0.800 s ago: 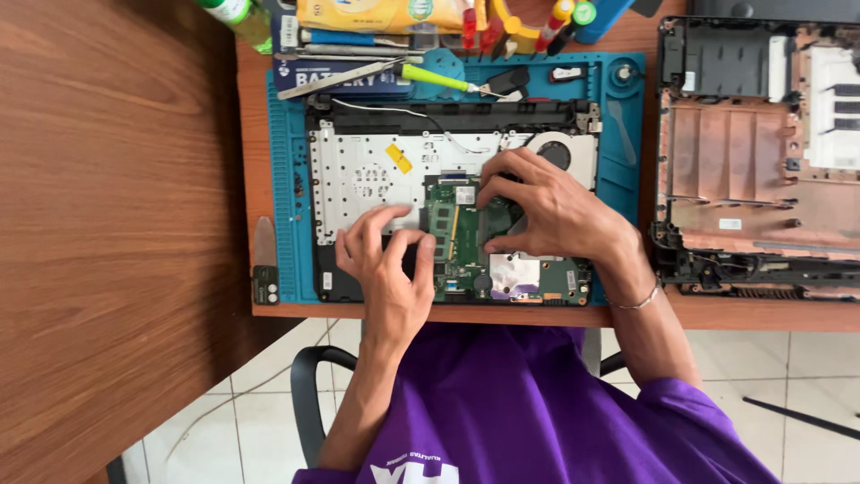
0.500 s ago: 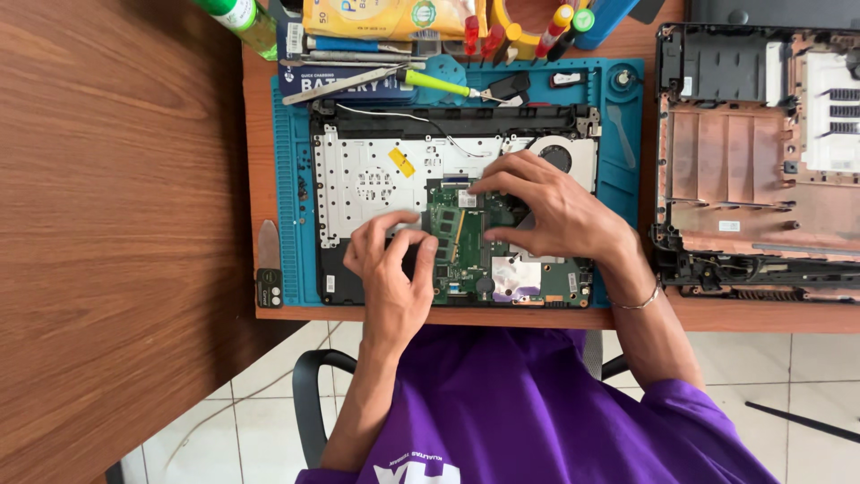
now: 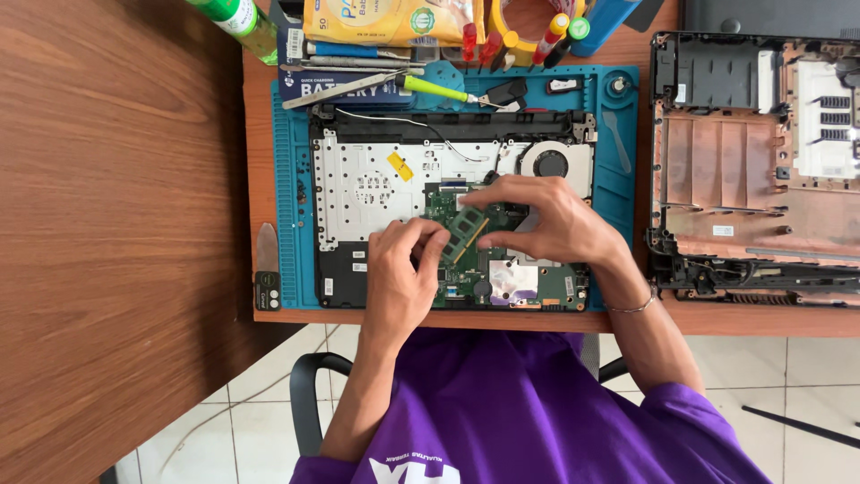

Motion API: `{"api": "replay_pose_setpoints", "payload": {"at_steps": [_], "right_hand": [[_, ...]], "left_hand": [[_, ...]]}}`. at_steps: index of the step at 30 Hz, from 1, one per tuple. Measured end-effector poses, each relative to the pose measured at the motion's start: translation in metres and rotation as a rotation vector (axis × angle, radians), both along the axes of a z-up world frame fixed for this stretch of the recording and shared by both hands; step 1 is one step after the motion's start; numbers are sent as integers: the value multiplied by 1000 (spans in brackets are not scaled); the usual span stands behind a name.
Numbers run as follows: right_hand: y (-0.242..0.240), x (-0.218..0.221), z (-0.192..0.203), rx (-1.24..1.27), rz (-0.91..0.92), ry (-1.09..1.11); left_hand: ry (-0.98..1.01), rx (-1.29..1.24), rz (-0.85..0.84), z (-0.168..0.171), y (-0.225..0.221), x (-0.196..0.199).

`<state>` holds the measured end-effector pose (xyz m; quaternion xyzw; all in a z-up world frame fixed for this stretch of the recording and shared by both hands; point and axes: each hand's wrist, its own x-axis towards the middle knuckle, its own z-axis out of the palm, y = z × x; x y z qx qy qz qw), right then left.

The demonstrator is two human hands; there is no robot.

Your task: The person removes a RAM module, disconnects internal ribbon cables and wires, and uses a screwdriver to remove screws from the internal components of a laptop.

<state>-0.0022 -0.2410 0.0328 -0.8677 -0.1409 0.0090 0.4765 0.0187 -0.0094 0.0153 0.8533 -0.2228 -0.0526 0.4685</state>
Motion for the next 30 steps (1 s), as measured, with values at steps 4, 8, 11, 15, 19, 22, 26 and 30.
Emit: {"api": "replay_pose_setpoints", "payload": {"at_steps": [4,8,11,15,19,22,26,30], "right_hand": [[-2,0,-3,-34,-29,98],[-3,-1,-4,-9,-20,59],[-6,-1,-5,2,-23,50],[-9,-1,-6,23,-33,37],[-7,-1,-4,-45,-130,121],[-7,-1,-2,-33,-174,170],[-7,-1,-4,25,-178,152],[-7,-1,-6,73,-162,112]], "left_hand": [[-1,-33,-7,0,-1,2],[28,-58,14,-1,0,4],[77,-86,33,-1,1,8],[266,-189,69,-1,4,12],[182,-222,69,1,6,13],[164,-236,50,0,5,14],[245,-247,53,-7,4,15],[327,-321,59,-15,4,17]]}}
